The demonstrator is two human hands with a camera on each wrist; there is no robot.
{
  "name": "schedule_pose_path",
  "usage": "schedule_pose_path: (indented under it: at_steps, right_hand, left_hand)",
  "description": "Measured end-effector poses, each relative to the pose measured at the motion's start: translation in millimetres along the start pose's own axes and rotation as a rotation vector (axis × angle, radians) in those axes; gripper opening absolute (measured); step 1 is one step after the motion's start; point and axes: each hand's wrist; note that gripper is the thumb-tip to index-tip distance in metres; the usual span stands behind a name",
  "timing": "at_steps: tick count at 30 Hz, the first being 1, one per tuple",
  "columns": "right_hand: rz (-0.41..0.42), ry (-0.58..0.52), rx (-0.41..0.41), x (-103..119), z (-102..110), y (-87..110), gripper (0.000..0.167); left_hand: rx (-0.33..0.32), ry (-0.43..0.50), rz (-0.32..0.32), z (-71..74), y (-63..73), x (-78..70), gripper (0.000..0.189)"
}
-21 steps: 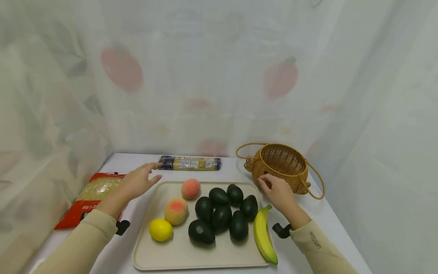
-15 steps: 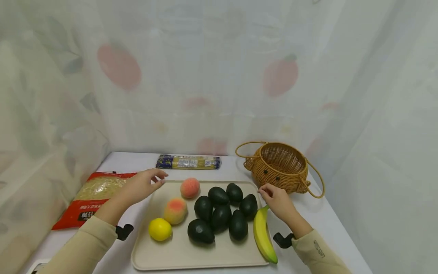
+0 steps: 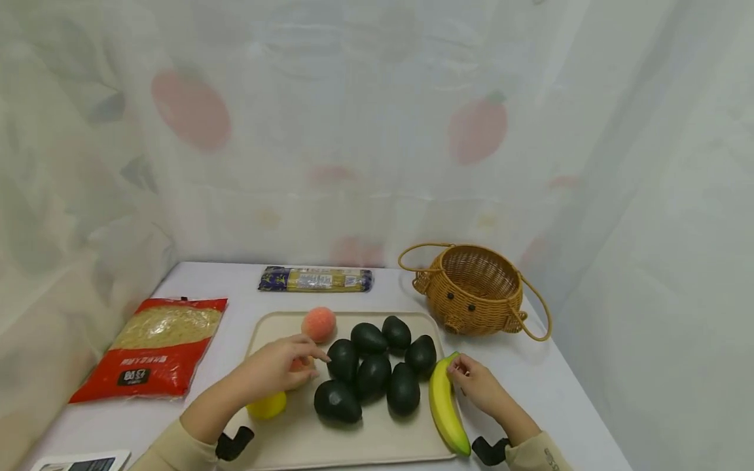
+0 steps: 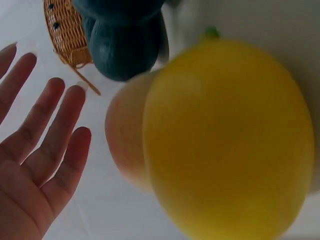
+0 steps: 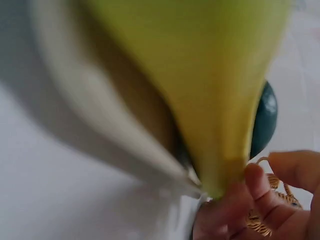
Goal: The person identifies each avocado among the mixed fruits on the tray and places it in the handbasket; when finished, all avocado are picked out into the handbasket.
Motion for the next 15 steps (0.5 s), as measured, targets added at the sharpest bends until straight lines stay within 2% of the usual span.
schedule_pose_path:
  at_steps: [3, 6, 10, 15]
  right_hand:
    - [0.026, -0.041, 0.074, -6, -1, 1.3, 0.013]
    - [0.038, -0.098, 0.125, -10, -2, 1.3, 0.011]
    - [0.019, -0.163, 0.156, -15, -2, 3.6, 0.013]
    - [0.013, -0.182, 0.170, -26, 1, 5.4, 0.015]
  left_hand:
    - [0.035, -0.107, -0.063, -13.4, 0.5, -9.0, 0.025]
    - [0.062, -0.191, -0.092, -27.5, 1.6, -12.4, 0.030]
    - [0.101, -0.239, -0.075, -45.3, 1.0, -14.8, 0.040]
    - [0.120, -0.258, -0.051, -55.5, -1.9, -22.3, 0.050]
Point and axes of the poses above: each hand's wrist, its own y-axis away from the middle knuckle, its own z-axis out of the back of the hand, x = y × z, and after that the axes turned 4 degrees about -y, right-handed
